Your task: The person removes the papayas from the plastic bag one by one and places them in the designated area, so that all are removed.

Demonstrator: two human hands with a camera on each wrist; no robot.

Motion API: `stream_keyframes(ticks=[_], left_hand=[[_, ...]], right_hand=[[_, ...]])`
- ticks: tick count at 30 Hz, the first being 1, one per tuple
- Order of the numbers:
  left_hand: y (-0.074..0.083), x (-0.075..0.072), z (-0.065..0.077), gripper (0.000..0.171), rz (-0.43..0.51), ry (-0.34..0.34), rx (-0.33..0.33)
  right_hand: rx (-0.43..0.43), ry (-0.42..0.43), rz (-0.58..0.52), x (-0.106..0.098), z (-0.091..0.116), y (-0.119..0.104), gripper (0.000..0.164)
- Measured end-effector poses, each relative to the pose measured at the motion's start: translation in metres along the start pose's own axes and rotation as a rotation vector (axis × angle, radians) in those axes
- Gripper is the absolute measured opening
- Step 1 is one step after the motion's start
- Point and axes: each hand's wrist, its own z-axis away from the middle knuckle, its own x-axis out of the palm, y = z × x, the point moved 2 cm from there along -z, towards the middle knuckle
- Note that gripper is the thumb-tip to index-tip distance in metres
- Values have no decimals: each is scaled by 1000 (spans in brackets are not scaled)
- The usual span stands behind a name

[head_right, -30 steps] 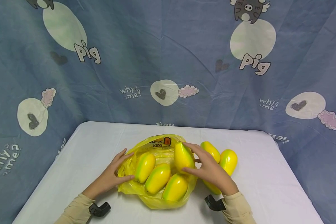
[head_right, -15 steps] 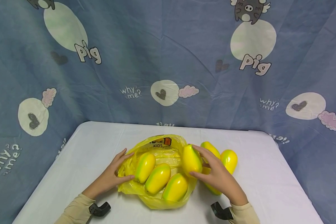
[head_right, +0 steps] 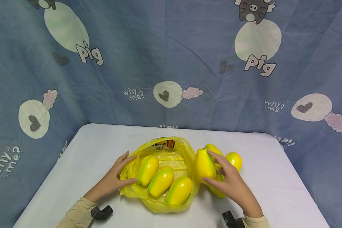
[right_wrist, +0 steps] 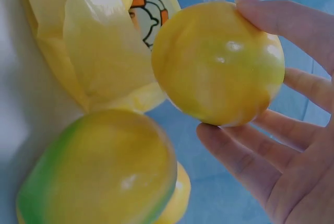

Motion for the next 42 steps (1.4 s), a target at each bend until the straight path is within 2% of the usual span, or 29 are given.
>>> stream_keyframes(ticks=[15,29,39,42], left_hand=[[1,0,-1,88,5,-10,-15],[0,0,0,88,9,-5,-15],[0,0,0,87,3,-7,-20],[-1,0,0,87,3,-8,-16]], right_hand=[[81,66,87,-22,17,12,92],[165,27,45,-45,25,26,106],[202,30,61,-56,31,40,101],[241,27,59,-57,35,44,100]])
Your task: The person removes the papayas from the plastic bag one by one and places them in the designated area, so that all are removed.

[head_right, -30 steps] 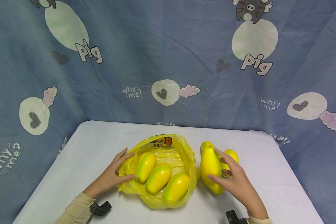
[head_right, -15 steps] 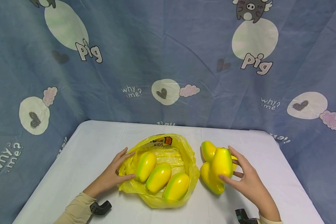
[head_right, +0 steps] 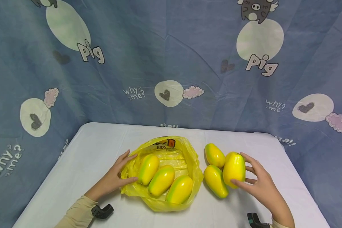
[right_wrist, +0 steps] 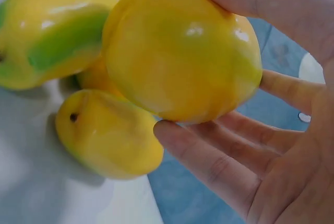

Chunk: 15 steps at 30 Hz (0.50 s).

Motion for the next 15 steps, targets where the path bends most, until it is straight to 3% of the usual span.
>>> stream_keyframes(ticks=[15], left_hand=[[1,0,-1,87,1,3,7]], right_hand=[[200,-68,-24,1,13,28,103]])
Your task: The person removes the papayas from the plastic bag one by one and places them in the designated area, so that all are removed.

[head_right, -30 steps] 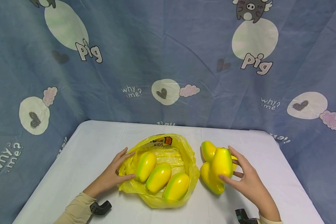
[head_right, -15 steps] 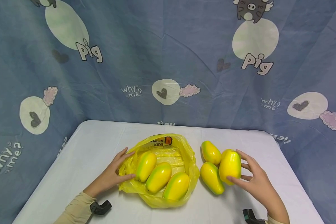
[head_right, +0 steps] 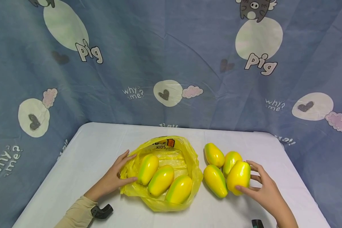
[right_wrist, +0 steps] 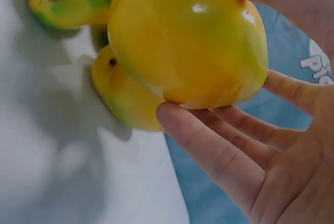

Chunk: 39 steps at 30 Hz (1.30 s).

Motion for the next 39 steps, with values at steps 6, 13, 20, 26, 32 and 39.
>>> stream_keyframes(ticks=[6,13,20,26,32,39], left_hand=[[0,0,1,87,8,1,-1],[2,0,0,88,7,-5,-12],[1,0,1,87,4,-2,0],[1,0,1,87,2,0,0],[1,0,1,87,-3,3,3],[1,0,1,87,1,5,4]], right_hand=[[65,-69,22,-1,1,10,103],[147,-165,86,-1,-4,20,103],[200,-213,120,0,-9,27,103],[212,-223,136,2,-11,28,101],[205,-222,153,1,-11,32,100],[207,-222,127,1,-10,36,101]])
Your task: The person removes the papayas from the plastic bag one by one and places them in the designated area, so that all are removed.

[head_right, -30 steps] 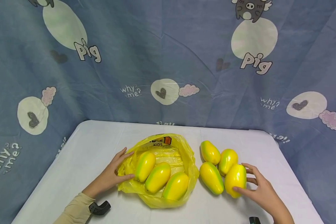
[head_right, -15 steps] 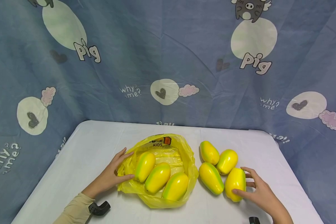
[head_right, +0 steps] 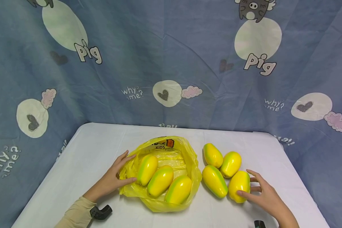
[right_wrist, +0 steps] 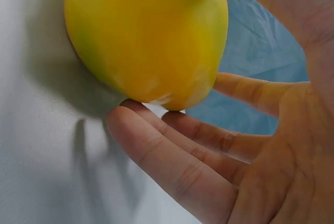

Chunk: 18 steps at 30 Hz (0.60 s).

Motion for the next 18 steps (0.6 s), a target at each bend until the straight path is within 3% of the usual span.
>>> stream_keyframes(ticks=[18], left_hand=[[0,0,0,87,-1,-2,-8]], right_hand=[[35,-18,-26,0,-1,2,96]])
